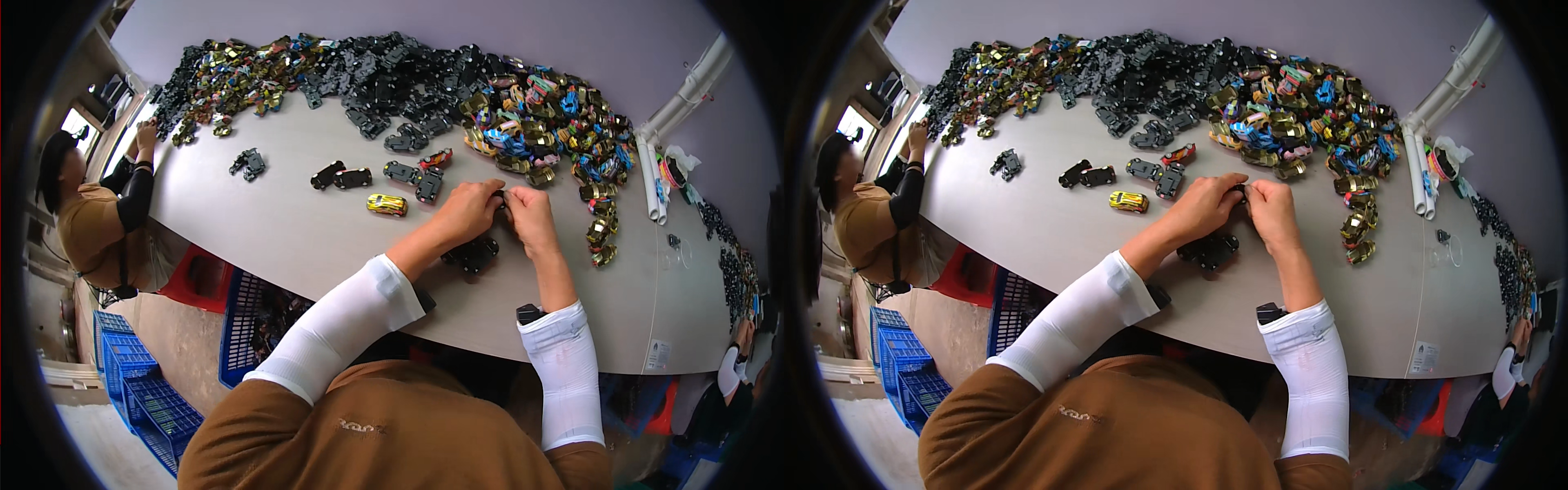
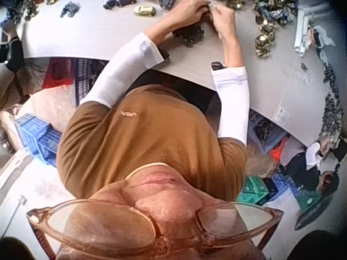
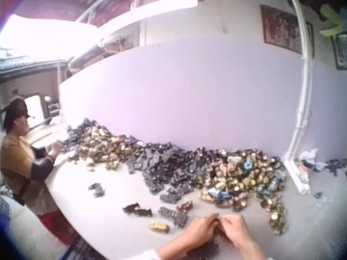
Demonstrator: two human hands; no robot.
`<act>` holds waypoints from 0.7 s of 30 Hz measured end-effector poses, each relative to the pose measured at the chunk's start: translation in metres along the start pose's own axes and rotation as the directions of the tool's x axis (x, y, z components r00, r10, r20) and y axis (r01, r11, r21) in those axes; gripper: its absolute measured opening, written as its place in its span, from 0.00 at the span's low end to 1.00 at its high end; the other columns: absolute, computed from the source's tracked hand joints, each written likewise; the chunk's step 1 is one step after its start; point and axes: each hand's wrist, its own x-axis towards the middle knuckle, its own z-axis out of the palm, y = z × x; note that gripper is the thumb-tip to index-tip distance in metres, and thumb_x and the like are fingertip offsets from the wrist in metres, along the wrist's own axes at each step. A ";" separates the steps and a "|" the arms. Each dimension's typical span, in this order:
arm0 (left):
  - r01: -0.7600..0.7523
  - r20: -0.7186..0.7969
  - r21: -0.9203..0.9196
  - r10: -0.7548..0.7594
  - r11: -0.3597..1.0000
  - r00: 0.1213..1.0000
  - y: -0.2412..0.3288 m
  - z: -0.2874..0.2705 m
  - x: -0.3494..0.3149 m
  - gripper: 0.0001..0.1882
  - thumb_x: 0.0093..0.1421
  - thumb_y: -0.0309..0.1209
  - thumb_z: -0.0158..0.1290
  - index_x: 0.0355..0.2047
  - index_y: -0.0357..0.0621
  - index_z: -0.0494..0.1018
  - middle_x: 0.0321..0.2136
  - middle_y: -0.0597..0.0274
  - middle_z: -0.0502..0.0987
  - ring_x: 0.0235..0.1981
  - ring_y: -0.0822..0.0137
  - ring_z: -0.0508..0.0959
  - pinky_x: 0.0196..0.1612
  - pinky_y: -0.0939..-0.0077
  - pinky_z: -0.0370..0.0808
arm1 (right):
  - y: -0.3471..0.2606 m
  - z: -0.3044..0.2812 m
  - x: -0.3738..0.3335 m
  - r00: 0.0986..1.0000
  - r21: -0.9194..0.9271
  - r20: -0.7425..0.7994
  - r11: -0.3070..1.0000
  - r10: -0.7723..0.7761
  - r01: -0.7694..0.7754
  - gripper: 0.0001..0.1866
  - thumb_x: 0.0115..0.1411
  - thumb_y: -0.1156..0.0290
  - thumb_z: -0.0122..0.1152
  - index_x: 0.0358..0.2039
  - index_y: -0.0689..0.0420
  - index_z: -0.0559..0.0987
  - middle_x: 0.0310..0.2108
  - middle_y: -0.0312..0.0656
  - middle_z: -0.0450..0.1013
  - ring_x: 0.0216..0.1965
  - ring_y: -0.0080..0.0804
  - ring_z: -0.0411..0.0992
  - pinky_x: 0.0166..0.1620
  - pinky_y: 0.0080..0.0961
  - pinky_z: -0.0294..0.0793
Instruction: The person is seen putting together parts of toy cars.
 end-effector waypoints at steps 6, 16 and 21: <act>-0.109 -0.091 0.116 0.120 0.987 0.989 0.012 -0.068 -0.006 0.11 0.56 0.24 0.52 0.39 0.34 0.73 0.31 0.45 0.78 0.34 0.50 0.79 0.38 0.64 0.74 | -0.045 -0.023 -0.040 0.982 -0.003 0.181 0.999 -0.053 0.055 0.16 0.52 0.72 0.67 0.40 0.66 0.78 0.14 0.24 0.63 0.16 0.11 0.56 0.20 0.16 0.54; 0.053 -0.059 0.514 -0.026 0.856 0.998 -0.035 -0.166 -0.063 0.30 0.49 0.34 0.63 0.54 0.49 0.69 0.57 0.47 0.65 0.62 0.43 0.59 0.61 0.52 0.60 | -0.041 0.016 -0.055 0.906 -0.648 0.415 0.672 -0.084 0.359 0.67 0.31 0.59 0.80 0.67 0.60 0.46 0.21 0.47 0.72 0.26 0.40 0.73 0.34 0.31 0.71; 0.251 -0.005 0.419 -0.274 0.873 0.962 -0.048 -0.205 -0.083 0.64 0.31 0.45 0.73 0.67 0.58 0.47 0.66 0.39 0.46 0.67 0.36 0.41 0.65 0.40 0.45 | -0.059 0.028 -0.006 0.809 -0.592 0.587 0.661 -0.039 0.461 0.75 0.28 0.54 0.81 0.67 0.62 0.38 0.28 0.53 0.74 0.35 0.50 0.75 0.42 0.36 0.72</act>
